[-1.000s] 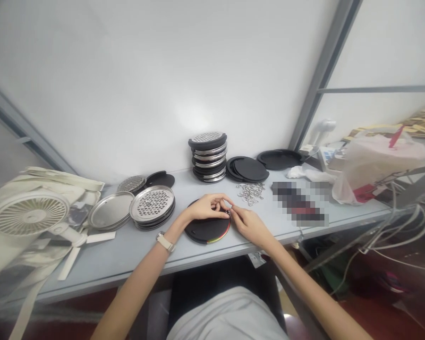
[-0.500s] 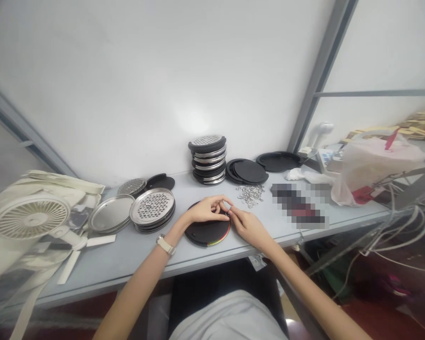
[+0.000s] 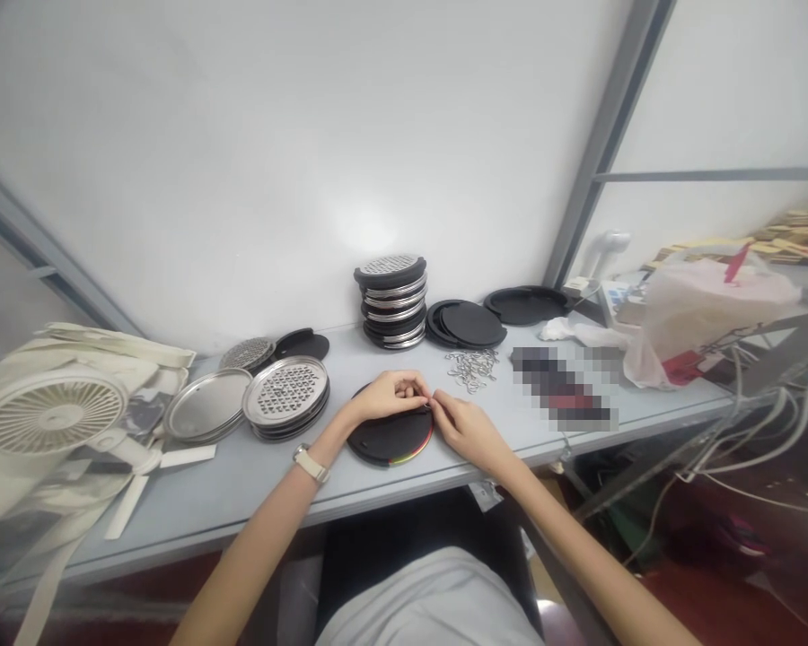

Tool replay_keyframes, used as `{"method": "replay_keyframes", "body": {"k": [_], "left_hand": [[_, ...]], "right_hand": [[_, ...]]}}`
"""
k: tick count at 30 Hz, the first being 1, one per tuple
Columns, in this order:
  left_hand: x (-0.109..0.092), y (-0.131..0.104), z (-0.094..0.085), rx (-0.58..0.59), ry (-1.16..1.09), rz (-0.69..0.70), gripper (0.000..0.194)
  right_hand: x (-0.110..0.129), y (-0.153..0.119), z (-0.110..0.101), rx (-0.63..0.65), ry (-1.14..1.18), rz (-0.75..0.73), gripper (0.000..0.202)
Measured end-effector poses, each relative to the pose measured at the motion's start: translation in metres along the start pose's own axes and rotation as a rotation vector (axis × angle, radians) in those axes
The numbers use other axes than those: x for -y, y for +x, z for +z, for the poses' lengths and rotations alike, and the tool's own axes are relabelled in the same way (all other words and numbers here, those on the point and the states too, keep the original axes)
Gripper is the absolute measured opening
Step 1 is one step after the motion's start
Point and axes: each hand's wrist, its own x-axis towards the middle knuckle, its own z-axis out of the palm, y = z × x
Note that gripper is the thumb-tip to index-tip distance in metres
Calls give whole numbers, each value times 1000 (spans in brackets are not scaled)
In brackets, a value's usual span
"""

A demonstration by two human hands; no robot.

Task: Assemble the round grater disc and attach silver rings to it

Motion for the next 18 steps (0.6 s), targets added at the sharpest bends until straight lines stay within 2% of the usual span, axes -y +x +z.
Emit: {"method": "replay_keyframes", "body": {"k": [6,18], "left_hand": [[0,-1,1,-35,1,3,18],[-4,-1,0,-41,134,7,16]], "right_hand": [[1,0,-2,25,9,-12,22],[-1,0,-4,52,1,-12,33]]}}
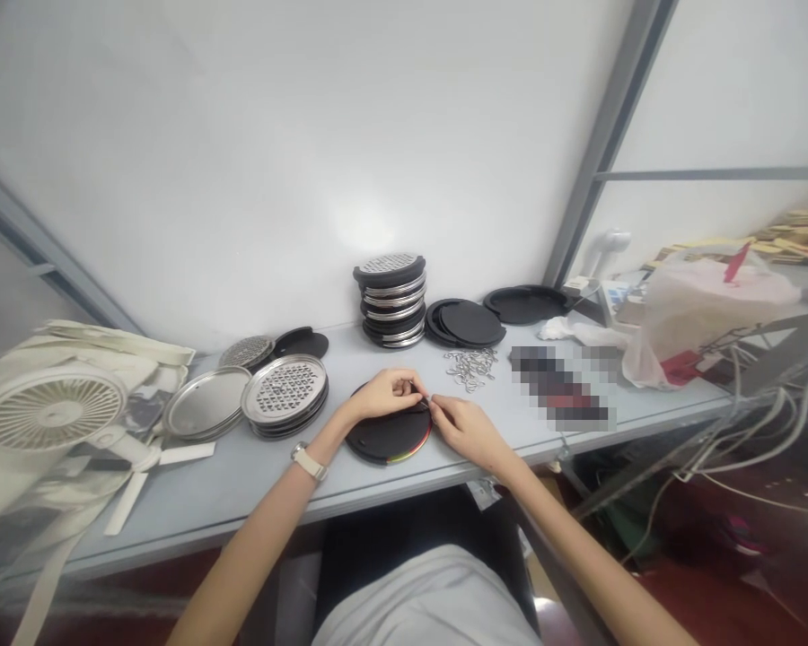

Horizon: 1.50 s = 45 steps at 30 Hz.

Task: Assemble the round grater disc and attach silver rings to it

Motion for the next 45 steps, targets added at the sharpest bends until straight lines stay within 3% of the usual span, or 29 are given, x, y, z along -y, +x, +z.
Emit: {"method": "replay_keyframes", "body": {"k": [5,10,14,45], "left_hand": [[-8,-3,-1,3,13,31,23],[-10,-5,-3,68,8,46,45],[-5,-3,-3,81,30,54,37],[1,0,-3,105,-115,48,47]], "right_hand": [[-2,0,1,9,7,7,33],[-2,1,0,22,-6,16,32],[-2,1,-1,27,2,14,34],[0,1,0,8,52,39,33]]}}
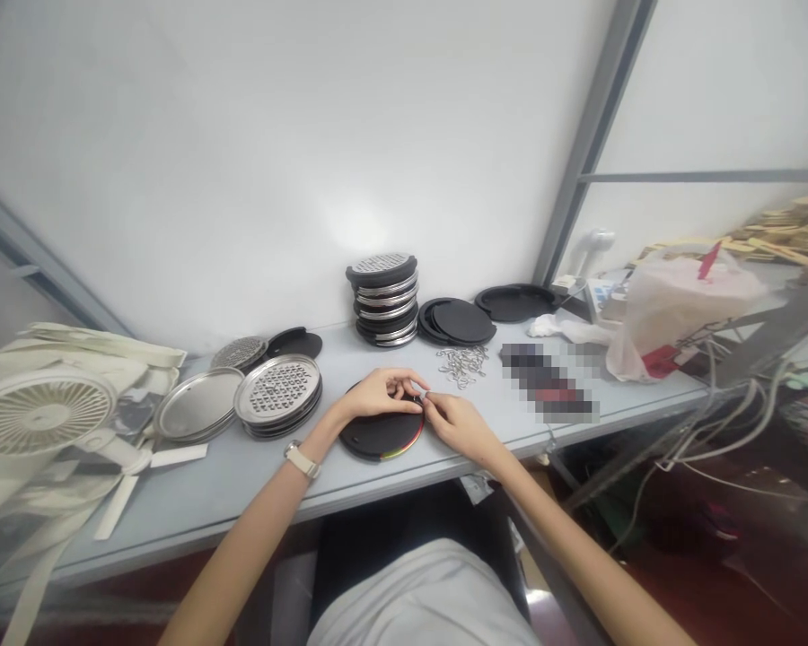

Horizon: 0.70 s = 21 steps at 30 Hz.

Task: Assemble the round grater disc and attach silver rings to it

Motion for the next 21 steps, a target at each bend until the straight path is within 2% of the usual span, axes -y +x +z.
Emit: {"method": "replay_keyframes", "body": {"k": [21], "left_hand": [[2,1,0,3,52,-25,50]], "right_hand": [[-1,0,-1,5,14,25,36]]}}
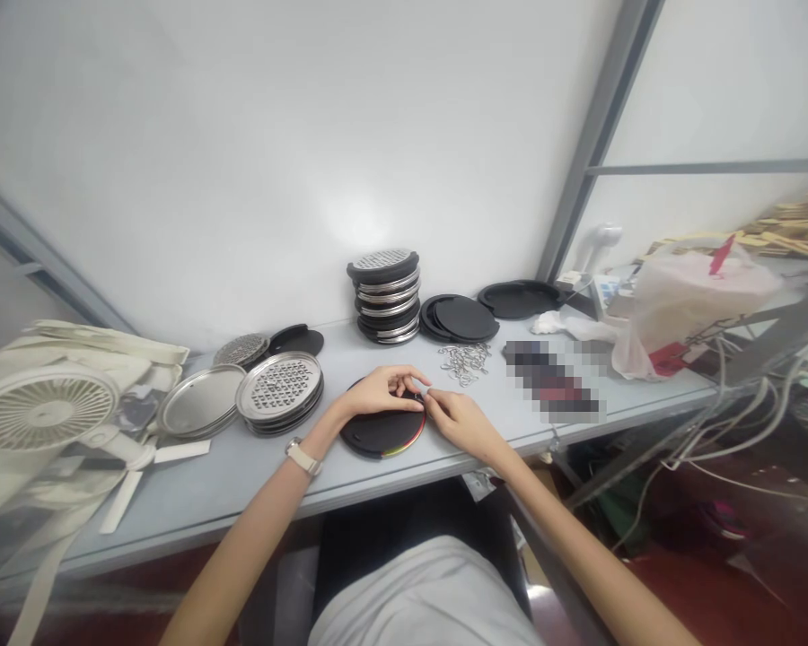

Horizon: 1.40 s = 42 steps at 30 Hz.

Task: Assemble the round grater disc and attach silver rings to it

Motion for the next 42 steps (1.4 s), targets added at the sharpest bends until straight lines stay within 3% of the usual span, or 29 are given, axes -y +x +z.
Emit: {"method": "replay_keyframes", "body": {"k": [9,19,42], "left_hand": [[-1,1,-3,47,9,60,45],[1,1,-3,45,12,-7,44],[0,0,-2,25,9,-22,46]], "right_hand": [[-2,0,0,16,-5,-29,36],[0,-1,-1,2,1,-11,39],[2,-1,-5,11,56,-25,40]]}}
